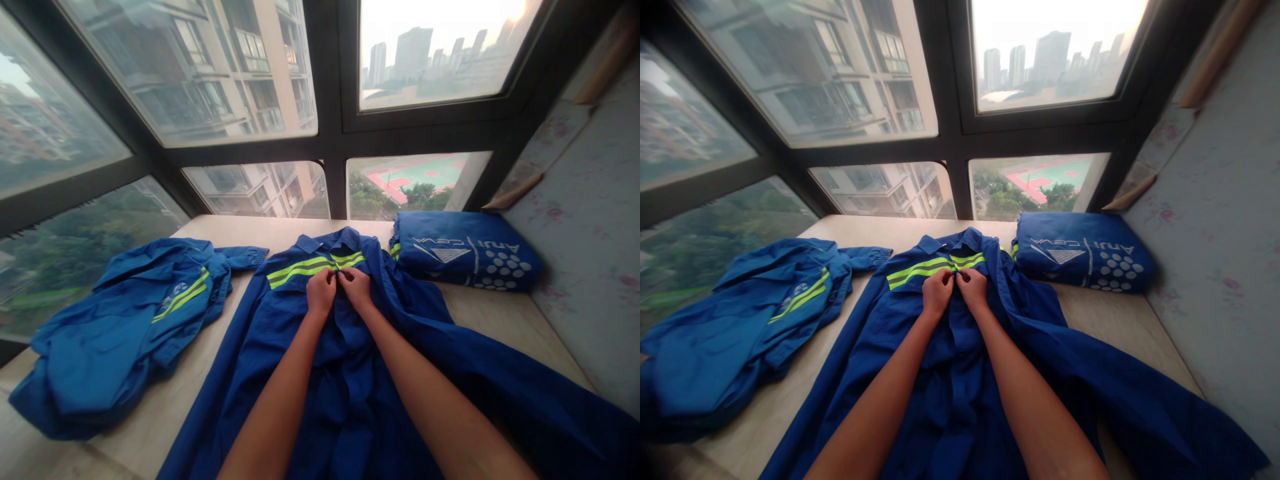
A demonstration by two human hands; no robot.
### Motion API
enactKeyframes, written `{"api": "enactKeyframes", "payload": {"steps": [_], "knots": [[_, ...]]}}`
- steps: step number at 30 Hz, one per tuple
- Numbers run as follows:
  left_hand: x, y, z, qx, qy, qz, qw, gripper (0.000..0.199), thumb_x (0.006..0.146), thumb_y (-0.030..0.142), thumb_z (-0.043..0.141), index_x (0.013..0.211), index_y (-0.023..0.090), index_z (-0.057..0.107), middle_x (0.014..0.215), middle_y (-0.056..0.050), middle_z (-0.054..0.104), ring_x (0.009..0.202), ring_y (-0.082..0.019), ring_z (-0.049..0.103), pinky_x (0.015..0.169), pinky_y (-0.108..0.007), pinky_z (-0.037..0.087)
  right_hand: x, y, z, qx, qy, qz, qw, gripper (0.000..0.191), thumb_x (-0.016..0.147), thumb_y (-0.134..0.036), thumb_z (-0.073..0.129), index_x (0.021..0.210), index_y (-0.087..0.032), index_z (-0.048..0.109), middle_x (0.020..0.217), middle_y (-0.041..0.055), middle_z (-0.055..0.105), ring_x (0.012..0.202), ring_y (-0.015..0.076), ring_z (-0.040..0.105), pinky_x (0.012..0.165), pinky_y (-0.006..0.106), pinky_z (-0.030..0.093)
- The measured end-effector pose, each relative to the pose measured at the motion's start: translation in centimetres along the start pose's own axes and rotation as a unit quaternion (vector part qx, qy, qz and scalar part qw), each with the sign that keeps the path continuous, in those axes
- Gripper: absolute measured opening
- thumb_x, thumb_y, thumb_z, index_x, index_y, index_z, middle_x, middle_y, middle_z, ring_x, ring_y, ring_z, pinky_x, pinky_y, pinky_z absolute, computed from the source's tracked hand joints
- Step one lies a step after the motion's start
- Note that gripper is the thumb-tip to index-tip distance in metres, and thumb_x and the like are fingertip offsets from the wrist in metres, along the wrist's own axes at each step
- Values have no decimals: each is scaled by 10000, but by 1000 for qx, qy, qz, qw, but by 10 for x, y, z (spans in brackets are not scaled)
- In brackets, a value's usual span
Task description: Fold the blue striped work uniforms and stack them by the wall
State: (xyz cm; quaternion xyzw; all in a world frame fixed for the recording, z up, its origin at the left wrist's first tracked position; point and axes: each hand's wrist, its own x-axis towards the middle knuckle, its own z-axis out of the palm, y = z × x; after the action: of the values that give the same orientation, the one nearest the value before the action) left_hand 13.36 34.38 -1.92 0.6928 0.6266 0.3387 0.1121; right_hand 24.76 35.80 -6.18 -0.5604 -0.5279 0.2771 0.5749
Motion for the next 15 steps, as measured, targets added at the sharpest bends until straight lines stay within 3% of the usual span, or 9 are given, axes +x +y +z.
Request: {"api": "enactKeyframes", "payload": {"steps": [10, 15], "knots": [[5, -3, 2, -40, 10, -14, 999, 134, 845, 191, 599, 887, 214, 724, 844, -64, 759, 795, -227, 698, 732, -308, 484, -3, -6, -2, 8, -22, -22, 999, 266, 821, -343, 520, 881, -198, 734, 891, 72, 768, 832, 222, 707, 796, 314, 543], [8, -7, 1, -82, -6, -15, 997, 130, 820, 160, 612, 864, 202, 727, 828, -59, 759, 780, -207, 701, 743, -304, 511, -4, -5, 0, -4, -33, -9, 999, 227, 810, -298, 500, 868, -199, 696, 731, 40, 738, 649, 195, 692, 671, 282, 533]]}}
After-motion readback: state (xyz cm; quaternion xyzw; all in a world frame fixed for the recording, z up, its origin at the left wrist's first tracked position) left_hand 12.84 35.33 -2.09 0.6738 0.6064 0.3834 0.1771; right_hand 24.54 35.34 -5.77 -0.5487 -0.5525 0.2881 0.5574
